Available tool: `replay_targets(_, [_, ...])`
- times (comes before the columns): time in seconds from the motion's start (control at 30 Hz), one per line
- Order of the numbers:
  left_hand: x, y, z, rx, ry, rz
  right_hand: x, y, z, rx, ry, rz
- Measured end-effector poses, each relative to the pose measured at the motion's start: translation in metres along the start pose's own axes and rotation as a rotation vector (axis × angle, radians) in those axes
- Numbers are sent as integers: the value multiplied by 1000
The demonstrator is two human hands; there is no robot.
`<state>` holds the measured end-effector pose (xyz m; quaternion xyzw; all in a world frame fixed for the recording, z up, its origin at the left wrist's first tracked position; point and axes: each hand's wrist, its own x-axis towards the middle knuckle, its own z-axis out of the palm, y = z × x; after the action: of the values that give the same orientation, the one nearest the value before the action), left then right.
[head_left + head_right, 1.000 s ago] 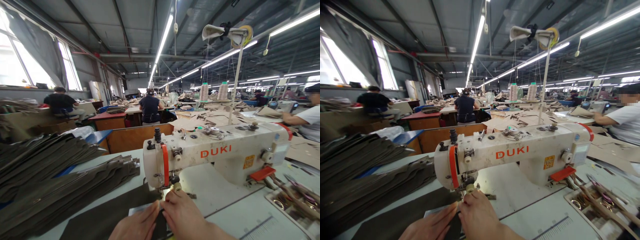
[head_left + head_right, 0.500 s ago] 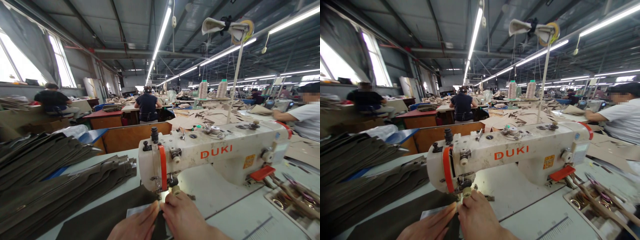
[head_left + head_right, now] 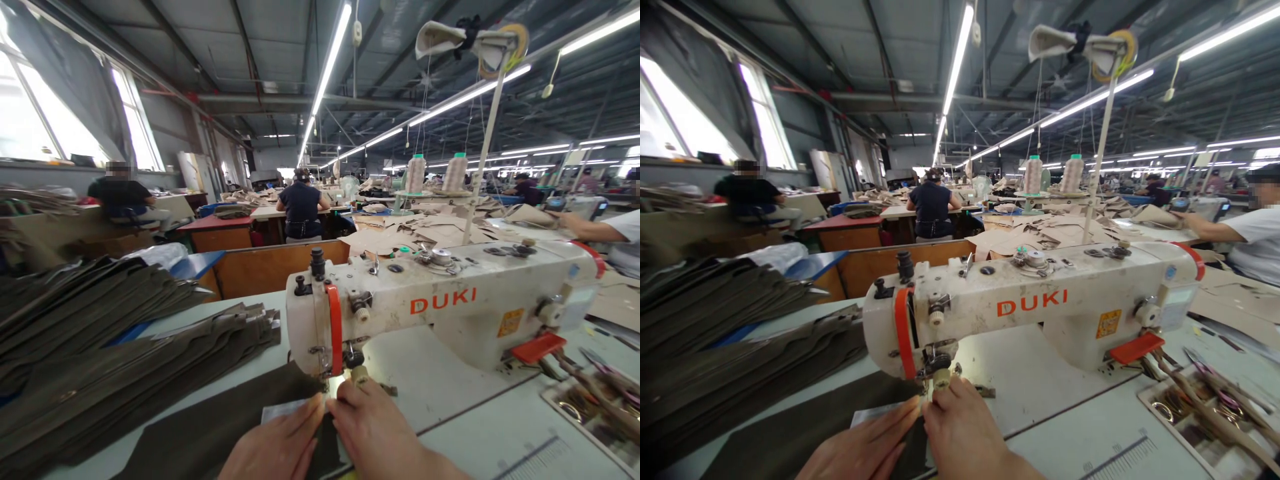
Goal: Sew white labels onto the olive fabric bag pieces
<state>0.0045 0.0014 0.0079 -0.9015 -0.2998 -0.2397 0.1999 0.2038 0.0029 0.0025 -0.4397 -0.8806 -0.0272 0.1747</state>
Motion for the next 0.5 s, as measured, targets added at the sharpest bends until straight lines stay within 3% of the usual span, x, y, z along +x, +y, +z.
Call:
replay_targets(0.27, [5, -1, -4, -78, -21, -17, -1, 0, 5, -23, 30, -1])
replay_targets(0.5, [9, -14, 7, -64, -114, -89, 0, 1, 9, -70, 102, -44])
